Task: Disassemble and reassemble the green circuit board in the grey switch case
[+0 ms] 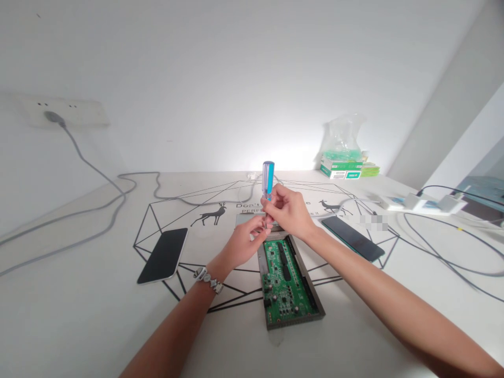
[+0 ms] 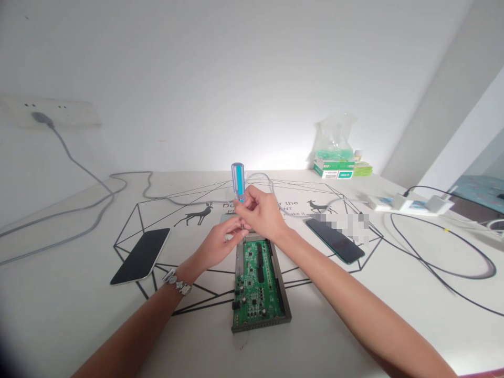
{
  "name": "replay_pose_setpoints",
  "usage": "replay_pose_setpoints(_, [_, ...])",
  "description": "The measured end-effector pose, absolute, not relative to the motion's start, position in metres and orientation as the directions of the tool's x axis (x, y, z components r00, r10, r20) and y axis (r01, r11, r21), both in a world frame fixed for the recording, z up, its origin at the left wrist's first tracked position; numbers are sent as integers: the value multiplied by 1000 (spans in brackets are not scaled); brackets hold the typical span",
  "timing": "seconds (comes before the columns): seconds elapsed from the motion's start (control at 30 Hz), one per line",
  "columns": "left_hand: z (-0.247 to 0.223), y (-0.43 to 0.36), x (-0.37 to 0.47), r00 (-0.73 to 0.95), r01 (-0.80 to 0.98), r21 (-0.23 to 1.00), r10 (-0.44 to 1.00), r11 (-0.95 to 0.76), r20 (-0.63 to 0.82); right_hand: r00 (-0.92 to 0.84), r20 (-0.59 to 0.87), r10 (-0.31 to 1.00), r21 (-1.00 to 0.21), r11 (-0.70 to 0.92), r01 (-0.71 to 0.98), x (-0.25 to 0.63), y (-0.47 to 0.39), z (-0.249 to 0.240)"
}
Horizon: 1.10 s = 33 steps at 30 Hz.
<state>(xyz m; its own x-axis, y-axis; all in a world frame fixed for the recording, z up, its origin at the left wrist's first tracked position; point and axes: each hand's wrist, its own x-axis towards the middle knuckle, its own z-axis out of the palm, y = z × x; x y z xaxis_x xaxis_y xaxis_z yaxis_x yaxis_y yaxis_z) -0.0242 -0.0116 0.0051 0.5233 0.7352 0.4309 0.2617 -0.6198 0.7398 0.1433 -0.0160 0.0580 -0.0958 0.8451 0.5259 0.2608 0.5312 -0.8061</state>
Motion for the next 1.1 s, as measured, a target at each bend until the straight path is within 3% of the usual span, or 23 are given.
replay_pose_setpoints(0.23, [2, -7, -21, 573, 150, 829, 731, -538, 371, -195, 485, 852, -838, 517, 176, 153, -12, 56])
replay_pose_setpoints(0.53, [4, -9, -28, 574, 223, 776, 723, -590, 384, -473, 309, 825, -926, 375, 50, 165, -19, 74])
replay_pose_setpoints(0.67, [3, -10, -28, 541, 257, 762, 742, -594, 396, -381, 297, 875, -931, 355, 89, 162, -24, 73])
replay_pose_setpoints(0.8, [-1, -10, -27, 500, 271, 784, 778, -558, 381, -82, 460, 884, -859, 466, 213, 153, -25, 66])
replay_pose_setpoints(0.87, [-2, -10, -27, 493, 268, 795, 786, -545, 373, -20, 522, 853, -818, 507, 271, 149, -24, 64])
replay_pose_setpoints(1.1, [3, -12, -27, 490, 291, 760, 773, -581, 403, -197, 541, 818, -765, 575, 289, 155, -21, 66])
